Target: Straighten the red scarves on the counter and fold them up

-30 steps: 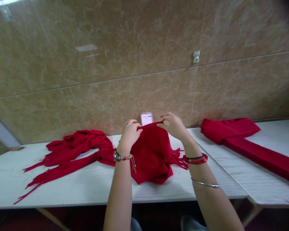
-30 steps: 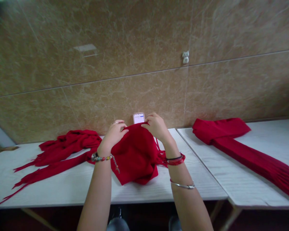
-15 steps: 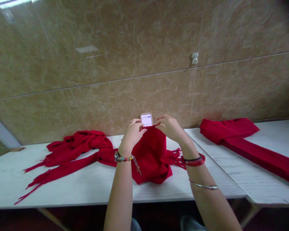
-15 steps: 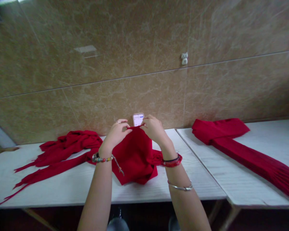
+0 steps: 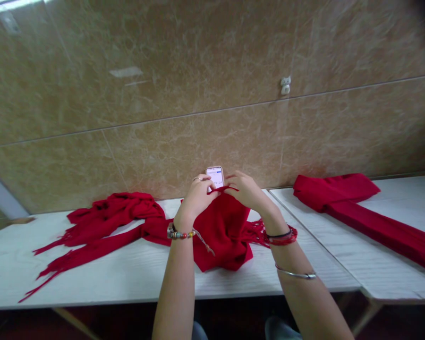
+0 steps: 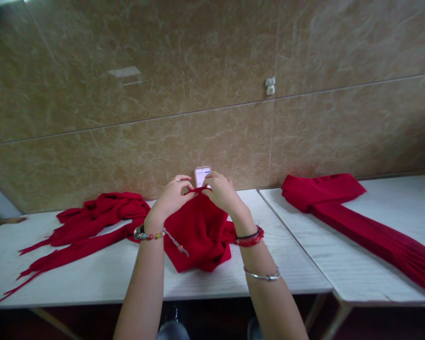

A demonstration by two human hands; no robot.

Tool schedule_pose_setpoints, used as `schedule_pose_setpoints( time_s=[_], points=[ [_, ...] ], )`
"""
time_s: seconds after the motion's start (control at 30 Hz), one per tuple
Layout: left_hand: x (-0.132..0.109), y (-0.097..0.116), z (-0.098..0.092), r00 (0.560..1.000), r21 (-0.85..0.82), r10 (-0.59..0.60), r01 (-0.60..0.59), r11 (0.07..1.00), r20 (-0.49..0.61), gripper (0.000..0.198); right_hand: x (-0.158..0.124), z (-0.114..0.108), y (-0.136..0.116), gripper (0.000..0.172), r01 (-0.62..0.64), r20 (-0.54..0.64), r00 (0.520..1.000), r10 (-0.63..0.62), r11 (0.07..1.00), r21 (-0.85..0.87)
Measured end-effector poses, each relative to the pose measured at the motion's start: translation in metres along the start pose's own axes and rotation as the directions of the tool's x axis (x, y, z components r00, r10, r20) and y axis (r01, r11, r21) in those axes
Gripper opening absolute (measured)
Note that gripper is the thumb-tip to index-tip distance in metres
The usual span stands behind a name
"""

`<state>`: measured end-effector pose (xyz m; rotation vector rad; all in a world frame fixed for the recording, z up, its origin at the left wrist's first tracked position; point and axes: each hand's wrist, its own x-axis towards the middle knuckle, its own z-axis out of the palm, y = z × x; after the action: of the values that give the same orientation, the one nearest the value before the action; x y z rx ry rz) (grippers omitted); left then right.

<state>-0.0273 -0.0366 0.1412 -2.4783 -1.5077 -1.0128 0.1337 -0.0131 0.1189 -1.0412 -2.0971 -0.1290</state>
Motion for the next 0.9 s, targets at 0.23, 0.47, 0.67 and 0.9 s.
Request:
schedule_pose_setpoints(
  time_s=[0.23, 0.47, 0.67, 0.9],
  points=[
    [-0.003, -0.019, -0.005, 0.993, -0.029, 0.041, -0.038, 0.999, 0.114, 0.014, -0.007, -0.021, 0.018, 0.010, -0.129, -0.064, 0.990, 0.125, 0.990, -0.064],
    [-0.003, -0.018, -0.007, 0.995, -0.027, 0.041, -0.039, 0.999, 0.086, 0.017, -0.012, -0.017, 0.021, 0.013, -0.107, 0.053, 0.992, 0.113, 0.989, -0.103],
    [0.000, -0.010, -0.006, 0.992, 0.002, 0.035, -0.035, 0.999, 0.120, 0.013, -0.003, -0.004, 0.002, 0.016, 0.019, 0.063, 0.998, -0.018, 1.000, -0.018],
    [-0.006, -0.013, -0.015, 0.993, -0.070, 0.057, -0.051, 0.996, 0.100, 0.011, -0.003, -0.010, 0.012, 0.012, -0.017, 0.030, 0.999, 0.018, 0.999, -0.034]
  ],
)
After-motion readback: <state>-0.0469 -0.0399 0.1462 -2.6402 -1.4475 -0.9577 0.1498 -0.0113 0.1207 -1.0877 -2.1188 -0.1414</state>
